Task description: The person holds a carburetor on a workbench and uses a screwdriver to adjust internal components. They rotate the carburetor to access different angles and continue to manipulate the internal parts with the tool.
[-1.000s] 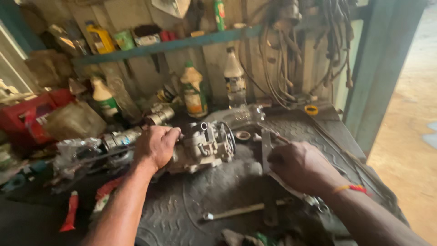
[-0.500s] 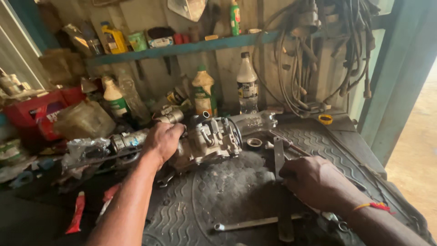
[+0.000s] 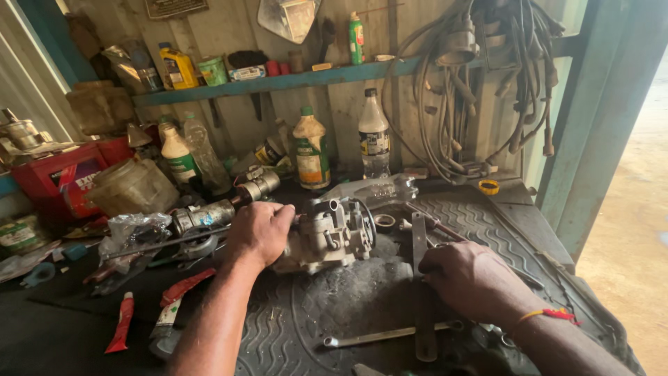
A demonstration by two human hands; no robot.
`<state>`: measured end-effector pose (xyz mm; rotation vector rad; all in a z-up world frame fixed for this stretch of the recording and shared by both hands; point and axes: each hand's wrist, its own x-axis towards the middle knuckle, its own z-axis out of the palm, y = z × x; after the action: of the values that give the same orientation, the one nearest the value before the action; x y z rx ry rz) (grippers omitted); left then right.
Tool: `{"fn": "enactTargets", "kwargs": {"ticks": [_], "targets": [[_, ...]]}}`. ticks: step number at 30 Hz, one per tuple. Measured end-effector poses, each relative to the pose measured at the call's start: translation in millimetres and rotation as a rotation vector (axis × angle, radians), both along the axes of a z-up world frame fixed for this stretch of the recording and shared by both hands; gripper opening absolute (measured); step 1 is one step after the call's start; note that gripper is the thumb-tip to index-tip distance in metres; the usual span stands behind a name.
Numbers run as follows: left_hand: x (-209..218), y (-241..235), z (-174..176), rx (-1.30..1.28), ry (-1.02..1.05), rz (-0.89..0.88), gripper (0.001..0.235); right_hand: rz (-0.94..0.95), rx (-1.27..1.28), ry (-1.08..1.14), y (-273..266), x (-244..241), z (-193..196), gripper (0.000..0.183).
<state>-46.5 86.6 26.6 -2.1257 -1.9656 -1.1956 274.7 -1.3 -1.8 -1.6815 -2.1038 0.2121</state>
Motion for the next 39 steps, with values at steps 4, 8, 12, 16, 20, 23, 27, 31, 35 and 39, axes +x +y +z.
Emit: {"fn": "enactTargets", "kwargs": {"ticks": [4, 8, 12, 16, 20, 23, 27, 31, 35, 39], "targets": [[3, -4, -1, 0.013, -0.042, -0.014, 0.042, 0.02, 0.019, -0.025, -4, -1, 4, 0.024], [2, -4, -6, 0.017, -0.066, -0.029, 0.042, 0.027, 0.14, 0.035, -11, -18, 10, 0.021], [-6, 3, -5, 0.02, -0.069, -0.041, 0.045, 0.253, -0.004, -0.042, -27, -49, 22, 0.017], [-8, 8, -2, -0.009, -0.104, -0.027, 0.044, 0.429, -0.29, -0.04, -48, -67, 27, 0.024], [-2, 1, 3, 0.013, -0.058, 0.02, 0.045, 0.716, -0.021, -0.019, -45, -68, 20, 0.034], [14, -13, 5, 0.012, 0.01, 0.064, 0.048, 0.681, -0.134, -0.061, -41, -69, 15, 0.03], [25, -33, 13, 0.003, 0.077, 0.074, 0.054, 0.575, -0.049, -0.037, -38, -74, 7, 0.034], [33, -50, 18, -0.074, 0.052, 0.064, 0.056, 0.496, -0.069, -0.102, -36, -70, 6, 0.031], [39, -56, 15, 0.019, 0.048, 0.046, 0.054, 0.569, -0.061, -0.041, -36, -72, 5, 0.03], [29, -48, 14, 0.006, 0.049, 0.111, 0.058, 0.536, -0.132, -0.072, -39, -74, 5, 0.025]]}}
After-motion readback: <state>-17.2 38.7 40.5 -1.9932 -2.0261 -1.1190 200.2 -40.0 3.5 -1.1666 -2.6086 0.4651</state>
